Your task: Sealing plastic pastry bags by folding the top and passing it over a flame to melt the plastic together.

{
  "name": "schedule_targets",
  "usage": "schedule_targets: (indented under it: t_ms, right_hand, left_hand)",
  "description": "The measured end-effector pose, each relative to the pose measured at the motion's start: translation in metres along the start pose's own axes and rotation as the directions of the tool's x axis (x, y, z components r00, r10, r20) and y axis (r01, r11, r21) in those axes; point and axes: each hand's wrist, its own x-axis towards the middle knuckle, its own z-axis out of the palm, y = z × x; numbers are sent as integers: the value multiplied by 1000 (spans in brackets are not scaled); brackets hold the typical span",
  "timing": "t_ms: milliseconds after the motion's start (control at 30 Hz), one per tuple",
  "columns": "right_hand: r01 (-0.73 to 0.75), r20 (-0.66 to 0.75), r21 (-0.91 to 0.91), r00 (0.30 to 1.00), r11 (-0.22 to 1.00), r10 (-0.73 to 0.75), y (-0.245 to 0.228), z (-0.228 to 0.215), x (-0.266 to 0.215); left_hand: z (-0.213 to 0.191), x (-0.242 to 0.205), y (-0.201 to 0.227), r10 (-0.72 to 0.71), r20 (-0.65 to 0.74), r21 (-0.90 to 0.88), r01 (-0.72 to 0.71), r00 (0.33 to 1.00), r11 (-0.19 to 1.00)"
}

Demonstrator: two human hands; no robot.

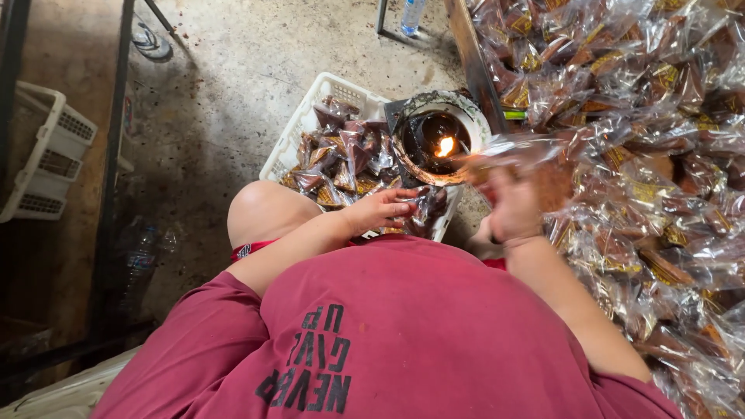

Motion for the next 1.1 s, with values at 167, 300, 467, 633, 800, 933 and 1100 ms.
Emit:
schedule_targets:
  t_ms: [167,300,467,633,800,933,1100]
  right_hand:
    - [-52,423,-132,900,990,103,85,9,7]
    - [-4,324,-85,946,996,31,127,-6,26]
    - [88,516,-106,856,990,-21,100,8,16]
    - [277,523,-583,848,764,92,124,3,27]
    - [-231,368,-421,840,877,398,133,-3,35]
    - [-533,398,95,794,841,459,152,4,47]
    - [-425,339,374,890,824,305,142,17,50]
  left_hand:
    - [-9,34,-31,175,53,-106,-168,983,980]
    - [4,-1,4,268,-52,145,-259,962,955]
    - [10,-4,5,368,-117,716,-178,923,674]
    - [21,-33,30,455,-253,498,-289,854,818]
    - [17,-24,29,532,-203,539,-360,822,762]
    - [37,-32,36,582,252,799,-506,773,326]
    - [10,4,7,233,48,835,-167,971,525]
